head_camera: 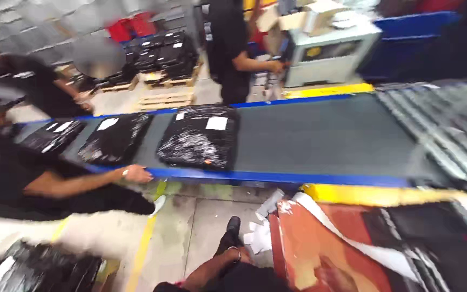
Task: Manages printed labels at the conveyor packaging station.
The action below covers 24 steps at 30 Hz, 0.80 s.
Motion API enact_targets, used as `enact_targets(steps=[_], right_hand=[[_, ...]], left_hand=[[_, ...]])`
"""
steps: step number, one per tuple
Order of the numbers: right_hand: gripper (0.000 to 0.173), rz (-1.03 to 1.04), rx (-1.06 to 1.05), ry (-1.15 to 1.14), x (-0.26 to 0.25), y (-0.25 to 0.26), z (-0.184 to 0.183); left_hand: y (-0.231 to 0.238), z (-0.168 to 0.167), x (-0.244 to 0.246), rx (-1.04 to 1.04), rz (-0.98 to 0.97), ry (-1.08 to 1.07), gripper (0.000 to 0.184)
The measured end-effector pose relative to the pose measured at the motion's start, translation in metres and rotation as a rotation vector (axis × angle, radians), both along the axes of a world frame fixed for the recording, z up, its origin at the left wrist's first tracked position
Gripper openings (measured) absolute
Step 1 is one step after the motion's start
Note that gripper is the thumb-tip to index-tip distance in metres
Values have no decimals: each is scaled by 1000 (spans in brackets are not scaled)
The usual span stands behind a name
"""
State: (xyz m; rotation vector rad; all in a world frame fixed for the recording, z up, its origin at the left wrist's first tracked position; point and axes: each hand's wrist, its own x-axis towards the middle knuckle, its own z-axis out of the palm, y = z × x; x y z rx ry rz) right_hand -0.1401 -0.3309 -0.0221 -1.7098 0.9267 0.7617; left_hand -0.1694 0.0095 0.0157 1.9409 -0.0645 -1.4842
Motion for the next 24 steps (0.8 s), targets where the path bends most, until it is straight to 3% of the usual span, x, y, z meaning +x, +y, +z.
enact_targets(steps=[3,5,8,11,16,18,22,24], right_hand=[[49,-102,15,-14,3,-4,-10],[47,-133,43,-11,2,-7,-5],[46,-145,57,-14,5,-8,-4],[43,-162,79,-12,2,-9,-4],[42,-221,75,-6,2,-12,-6],[41,-230,82,6,-1,-10,-8],[44,-199,74,-7,-1,-12,-5],[44,-199,62,-9,-1,-12,-4]], left_hand=[[-3,-53,-20,-291,-45,-73,42],[-16,-68,-12,-297,-224,-39,44],[-44,-70,16,-245,-473,18,41],[-60,-66,28,-243,-581,25,38],[-107,-41,53,-216,-833,-103,34],[-124,-20,60,-217,-783,-86,39],[-150,12,72,-459,-383,-69,39],[-162,13,78,-443,-480,-287,40]])
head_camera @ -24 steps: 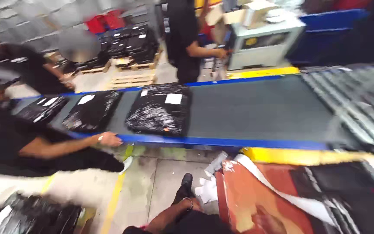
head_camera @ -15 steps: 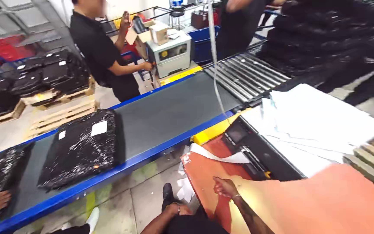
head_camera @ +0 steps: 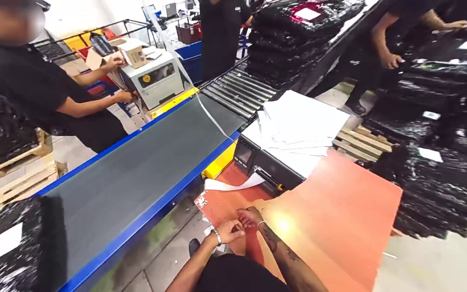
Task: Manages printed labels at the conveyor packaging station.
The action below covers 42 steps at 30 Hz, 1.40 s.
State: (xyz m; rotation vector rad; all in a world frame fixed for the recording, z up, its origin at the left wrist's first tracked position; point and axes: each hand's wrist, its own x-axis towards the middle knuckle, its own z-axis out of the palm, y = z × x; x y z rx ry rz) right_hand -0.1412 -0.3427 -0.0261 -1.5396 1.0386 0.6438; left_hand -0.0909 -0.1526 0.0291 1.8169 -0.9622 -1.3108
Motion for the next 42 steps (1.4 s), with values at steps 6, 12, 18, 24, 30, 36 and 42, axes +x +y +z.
enact_targets(steps=[6,12,18,24,30,36,42], right_hand=[[43,-17,18,18,0,-2,-1],[32,-63,63,-8,5,0,11],[29,-95,43,-32,3,6,16],[31,-86,46,-27,10,-1,-7],[30,-76,26,-20,12,3,3],[30,-42,11,0,14,5,9],[29,-62,16,-18,13,1,-7]], left_hand=[[15,-71,-16,36,-250,-461,85],[13,-68,-18,141,-343,-475,89],[14,-73,-9,122,-392,-419,86],[10,-65,-15,175,-395,-471,98],[10,-64,-23,219,-423,-531,105],[11,-61,-21,201,-395,-503,99],[12,-65,-21,190,-387,-496,97]])
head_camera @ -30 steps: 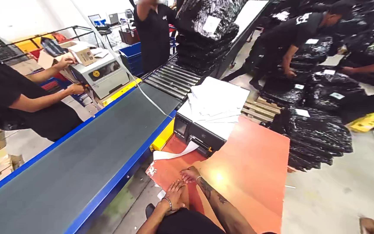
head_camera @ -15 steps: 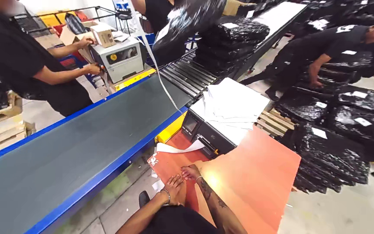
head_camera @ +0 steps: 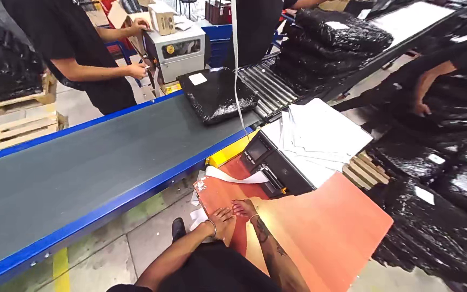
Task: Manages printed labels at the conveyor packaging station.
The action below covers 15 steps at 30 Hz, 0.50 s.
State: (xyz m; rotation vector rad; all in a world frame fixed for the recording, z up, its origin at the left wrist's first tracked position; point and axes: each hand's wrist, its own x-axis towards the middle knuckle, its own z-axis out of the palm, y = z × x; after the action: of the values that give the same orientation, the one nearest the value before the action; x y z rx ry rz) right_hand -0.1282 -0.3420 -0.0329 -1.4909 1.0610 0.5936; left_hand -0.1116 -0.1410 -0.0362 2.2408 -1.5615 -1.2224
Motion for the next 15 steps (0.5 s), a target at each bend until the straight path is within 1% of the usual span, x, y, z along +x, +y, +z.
enact_targets(steps=[6,10,15], right_hand=[[29,-11,25,4,1,-1,-2],[30,8,4,15,3,5,15],[28,-8,0,23,4,4,11]], left_hand=[[-1,1,1,5,1,1,96],[1,8,1,-19,44,50,88],[1,8,2,-6,27,43,91]])
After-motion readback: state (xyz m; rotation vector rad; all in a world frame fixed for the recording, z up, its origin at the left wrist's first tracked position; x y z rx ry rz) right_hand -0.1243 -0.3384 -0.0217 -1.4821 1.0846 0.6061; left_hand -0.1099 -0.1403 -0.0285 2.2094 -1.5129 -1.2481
